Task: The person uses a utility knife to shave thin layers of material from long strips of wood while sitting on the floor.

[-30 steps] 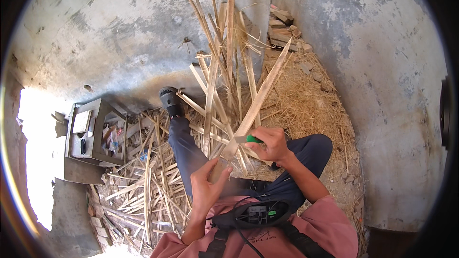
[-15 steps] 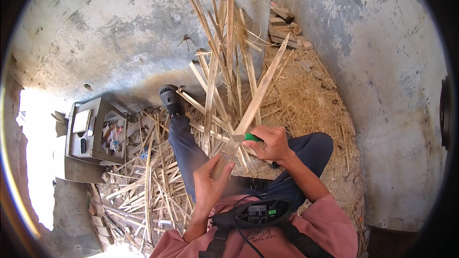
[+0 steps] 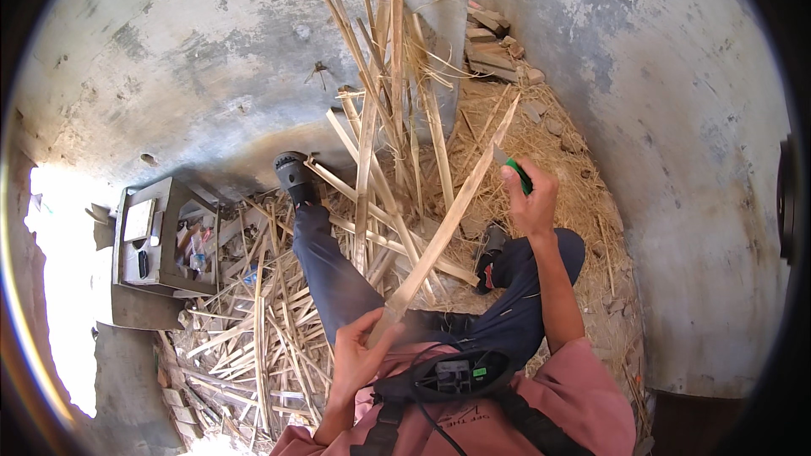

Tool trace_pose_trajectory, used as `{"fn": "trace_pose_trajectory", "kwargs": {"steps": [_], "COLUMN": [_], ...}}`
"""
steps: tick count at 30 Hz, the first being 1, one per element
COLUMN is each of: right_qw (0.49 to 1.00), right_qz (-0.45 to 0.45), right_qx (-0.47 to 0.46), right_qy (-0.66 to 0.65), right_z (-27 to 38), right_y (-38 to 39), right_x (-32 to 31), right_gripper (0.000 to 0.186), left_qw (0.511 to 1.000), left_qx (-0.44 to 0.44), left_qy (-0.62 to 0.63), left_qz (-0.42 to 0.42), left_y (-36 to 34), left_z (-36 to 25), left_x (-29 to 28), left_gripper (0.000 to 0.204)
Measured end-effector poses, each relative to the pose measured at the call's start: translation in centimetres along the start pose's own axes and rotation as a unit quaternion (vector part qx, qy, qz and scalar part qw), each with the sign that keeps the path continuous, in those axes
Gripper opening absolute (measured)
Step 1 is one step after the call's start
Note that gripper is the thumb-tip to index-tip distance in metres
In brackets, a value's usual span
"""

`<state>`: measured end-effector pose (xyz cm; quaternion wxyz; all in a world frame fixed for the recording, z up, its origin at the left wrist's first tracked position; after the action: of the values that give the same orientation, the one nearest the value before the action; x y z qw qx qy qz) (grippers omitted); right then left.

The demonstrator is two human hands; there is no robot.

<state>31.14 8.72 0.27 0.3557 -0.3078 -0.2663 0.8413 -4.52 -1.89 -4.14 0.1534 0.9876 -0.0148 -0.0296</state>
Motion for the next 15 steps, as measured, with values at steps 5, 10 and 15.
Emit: {"fn": "trace_pose_trajectory", "kwargs": {"steps": [5, 10, 15], "right_qw": [0.995, 0.979, 0.991], "right_qz": [-0.065, -0.108, 0.000], "right_qx": [0.073, 0.173, 0.115], "right_qy": [0.009, -0.013, -0.069], "right_z": [-2.7, -5.9, -0.9], "right_y": [-0.7, -1.0, 1.8], "right_x": [-1.3, -2.3, 2.0], "right_gripper": [0.043, 0.045, 0.039], "left_qw": [0.999, 0.993, 0.988], "left_qx": [-0.021, 0.023, 0.070], "left_qy": [-0.001, -0.109, -0.114], "left_qz": [0.041, -0.027, -0.071], "left_y": [0.5, 0.8, -1.3], "left_z": [0.8, -0.5, -0.7], "left_x": [-2.5, -3.7, -3.3], "left_gripper": [0.039, 0.037, 0.037]}}
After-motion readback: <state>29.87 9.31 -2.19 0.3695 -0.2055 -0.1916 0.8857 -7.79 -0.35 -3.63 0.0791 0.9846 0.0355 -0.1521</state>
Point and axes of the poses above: each hand's wrist, its own y-axis away from the middle knuckle, its own x-axis out of the palm, z = x × y, the point moved 5 cm from there along -y, towards the middle knuckle, and after that the axes turned 14 degrees about -z, right-handed, at the moved point
